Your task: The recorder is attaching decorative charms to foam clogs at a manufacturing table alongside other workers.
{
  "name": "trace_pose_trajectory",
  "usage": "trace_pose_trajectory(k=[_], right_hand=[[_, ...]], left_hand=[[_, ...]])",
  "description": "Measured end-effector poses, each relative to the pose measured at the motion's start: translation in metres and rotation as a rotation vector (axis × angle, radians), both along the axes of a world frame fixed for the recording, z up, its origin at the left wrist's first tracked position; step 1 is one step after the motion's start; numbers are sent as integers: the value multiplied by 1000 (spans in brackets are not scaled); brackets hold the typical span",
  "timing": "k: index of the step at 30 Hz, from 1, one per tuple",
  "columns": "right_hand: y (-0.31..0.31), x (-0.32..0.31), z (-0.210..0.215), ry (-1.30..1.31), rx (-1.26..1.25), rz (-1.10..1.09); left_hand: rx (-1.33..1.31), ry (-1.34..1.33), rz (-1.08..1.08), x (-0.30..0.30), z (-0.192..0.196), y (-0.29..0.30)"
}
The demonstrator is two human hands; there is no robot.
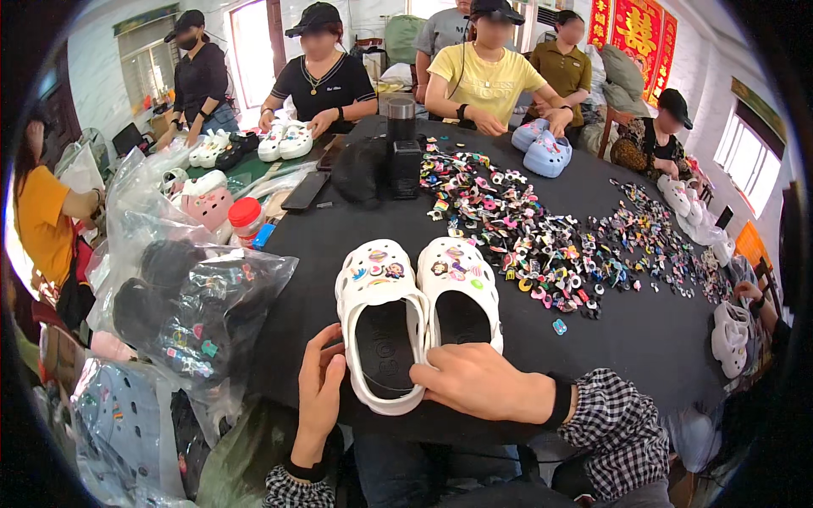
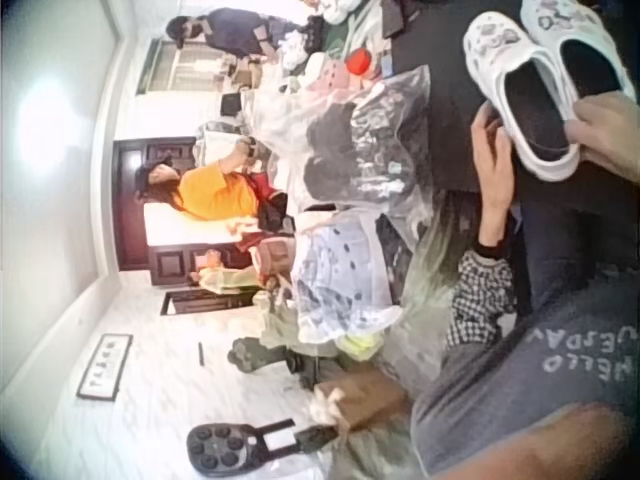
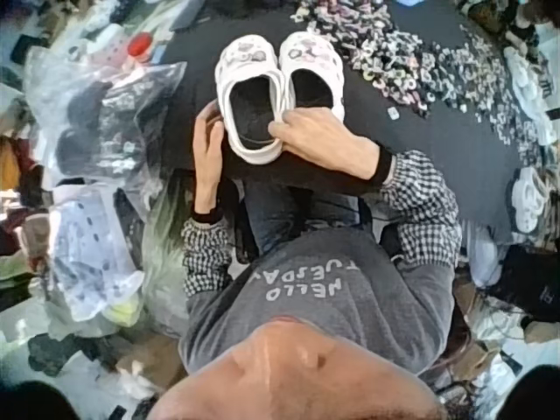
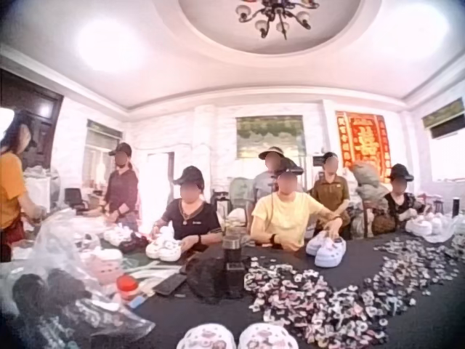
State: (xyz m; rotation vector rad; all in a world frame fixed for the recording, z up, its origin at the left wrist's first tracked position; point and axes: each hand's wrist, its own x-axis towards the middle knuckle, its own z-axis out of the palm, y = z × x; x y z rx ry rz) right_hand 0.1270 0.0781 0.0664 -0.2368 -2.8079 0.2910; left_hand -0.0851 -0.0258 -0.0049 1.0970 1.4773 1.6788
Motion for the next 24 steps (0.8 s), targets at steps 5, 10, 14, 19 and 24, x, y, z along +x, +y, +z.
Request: trace_pose_trajectory(k=[5,10,14,19,24], right_hand=[[-5,4,15,3,87,29],[-4,-4,19,37,170,83],[-3,-9,31,43,93,58],[-2,-13,47,25,34,107],[3,-18,39,17,40,127]], left_hand=[[80,66,18,-2,8,-7],[105,77,46,-12,6,-12],[224,104,84,-27,15,-19],[255,540,592,-69,47,-53],[282,627,982,-124,71,-88]])
